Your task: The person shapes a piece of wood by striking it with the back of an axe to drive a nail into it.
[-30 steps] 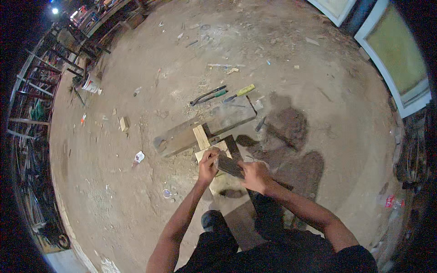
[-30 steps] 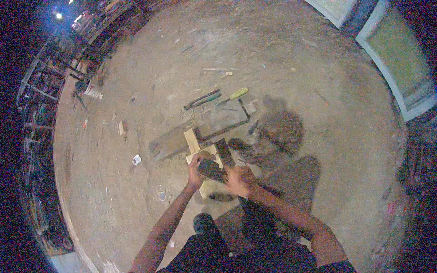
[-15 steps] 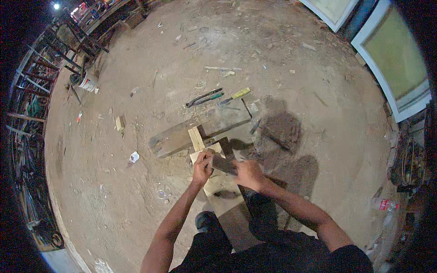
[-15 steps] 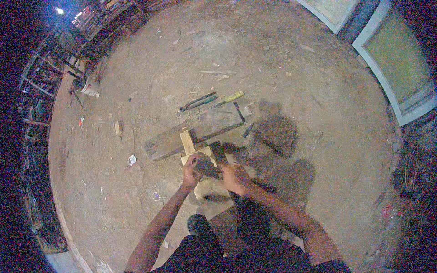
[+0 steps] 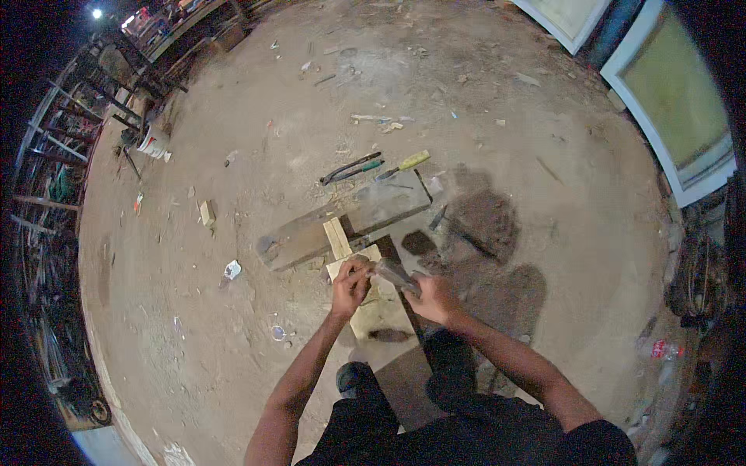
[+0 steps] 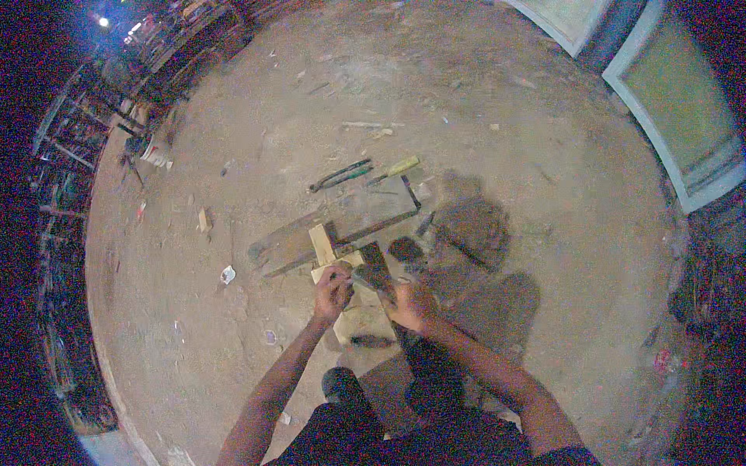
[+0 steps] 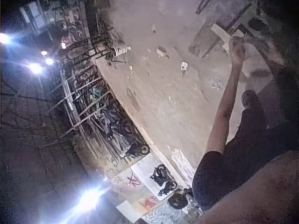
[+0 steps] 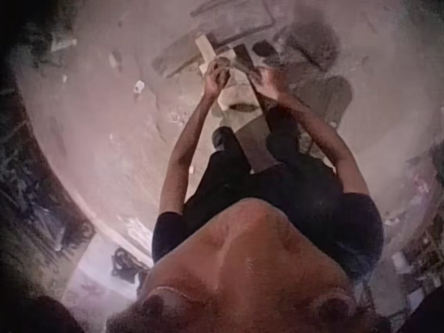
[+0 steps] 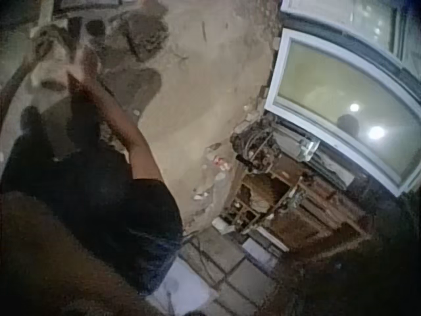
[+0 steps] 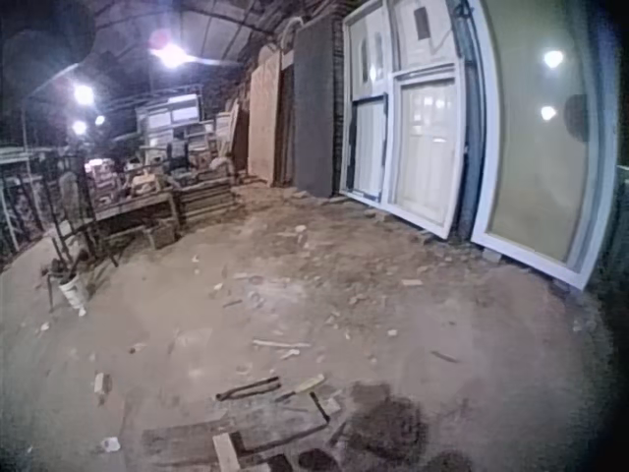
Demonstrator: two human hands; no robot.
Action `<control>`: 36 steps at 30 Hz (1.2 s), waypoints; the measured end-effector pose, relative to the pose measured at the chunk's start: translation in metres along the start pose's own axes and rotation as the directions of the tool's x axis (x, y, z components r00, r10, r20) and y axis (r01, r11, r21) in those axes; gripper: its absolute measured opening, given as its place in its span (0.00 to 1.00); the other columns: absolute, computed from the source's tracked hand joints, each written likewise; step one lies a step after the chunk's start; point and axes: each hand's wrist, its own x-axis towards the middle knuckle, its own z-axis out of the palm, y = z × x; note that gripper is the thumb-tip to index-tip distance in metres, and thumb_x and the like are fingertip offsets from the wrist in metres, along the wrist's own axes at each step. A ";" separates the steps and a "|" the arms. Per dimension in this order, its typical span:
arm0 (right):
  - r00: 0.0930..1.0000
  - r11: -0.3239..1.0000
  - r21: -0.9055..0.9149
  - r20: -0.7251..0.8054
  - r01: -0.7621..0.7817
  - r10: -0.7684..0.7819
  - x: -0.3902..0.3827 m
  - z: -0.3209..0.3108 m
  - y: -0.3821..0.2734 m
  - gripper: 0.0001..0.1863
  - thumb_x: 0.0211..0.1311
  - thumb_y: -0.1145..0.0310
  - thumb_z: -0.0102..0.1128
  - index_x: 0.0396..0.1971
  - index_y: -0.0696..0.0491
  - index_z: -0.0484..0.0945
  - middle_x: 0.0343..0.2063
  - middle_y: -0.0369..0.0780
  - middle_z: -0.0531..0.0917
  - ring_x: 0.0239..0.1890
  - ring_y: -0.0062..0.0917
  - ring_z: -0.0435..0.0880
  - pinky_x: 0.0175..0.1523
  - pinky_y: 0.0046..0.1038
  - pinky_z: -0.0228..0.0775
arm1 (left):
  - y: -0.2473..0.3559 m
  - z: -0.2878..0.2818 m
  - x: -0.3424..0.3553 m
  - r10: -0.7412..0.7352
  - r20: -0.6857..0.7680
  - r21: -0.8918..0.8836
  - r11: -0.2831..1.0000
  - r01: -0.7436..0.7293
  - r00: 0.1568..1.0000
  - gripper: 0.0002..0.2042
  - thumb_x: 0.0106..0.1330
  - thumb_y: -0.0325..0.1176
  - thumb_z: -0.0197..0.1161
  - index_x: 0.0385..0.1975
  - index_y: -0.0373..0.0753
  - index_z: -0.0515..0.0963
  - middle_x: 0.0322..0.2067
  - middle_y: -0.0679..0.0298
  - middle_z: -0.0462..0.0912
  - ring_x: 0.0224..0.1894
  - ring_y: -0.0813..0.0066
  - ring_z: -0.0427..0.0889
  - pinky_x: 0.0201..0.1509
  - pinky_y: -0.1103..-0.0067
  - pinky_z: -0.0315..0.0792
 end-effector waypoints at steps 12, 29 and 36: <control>0.957 0.959 -0.110 0.098 -0.261 0.272 -0.051 0.028 0.138 0.18 0.60 0.59 0.63 0.38 0.60 0.81 0.30 0.54 0.84 0.34 0.50 0.85 0.42 0.48 0.76 | -0.009 0.040 -0.001 -0.163 -0.015 -0.379 0.914 0.145 0.987 0.13 0.79 0.37 0.44 0.43 0.35 0.74 0.30 0.58 0.76 0.30 0.74 0.74 0.38 0.77 0.71; 0.935 0.933 -0.124 0.062 -0.339 0.348 -0.075 0.061 0.178 0.23 0.62 0.51 0.60 0.37 0.59 0.81 0.32 0.54 0.83 0.37 0.51 0.84 0.43 0.51 0.75 | 0.045 0.032 0.012 0.393 0.487 0.136 0.848 -0.512 0.780 0.10 0.70 0.35 0.56 0.44 0.36 0.75 0.40 0.56 0.78 0.48 0.60 0.77 0.52 0.67 0.71; 0.832 0.878 -0.194 0.284 -0.438 0.477 -0.064 0.026 0.145 0.22 0.61 0.52 0.60 0.39 0.59 0.80 0.37 0.54 0.83 0.42 0.52 0.83 0.47 0.49 0.74 | 0.070 0.050 -0.016 0.336 0.650 0.127 0.837 -0.533 0.682 0.13 0.59 0.29 0.59 0.45 0.40 0.75 0.42 0.56 0.73 0.50 0.53 0.73 0.56 0.65 0.70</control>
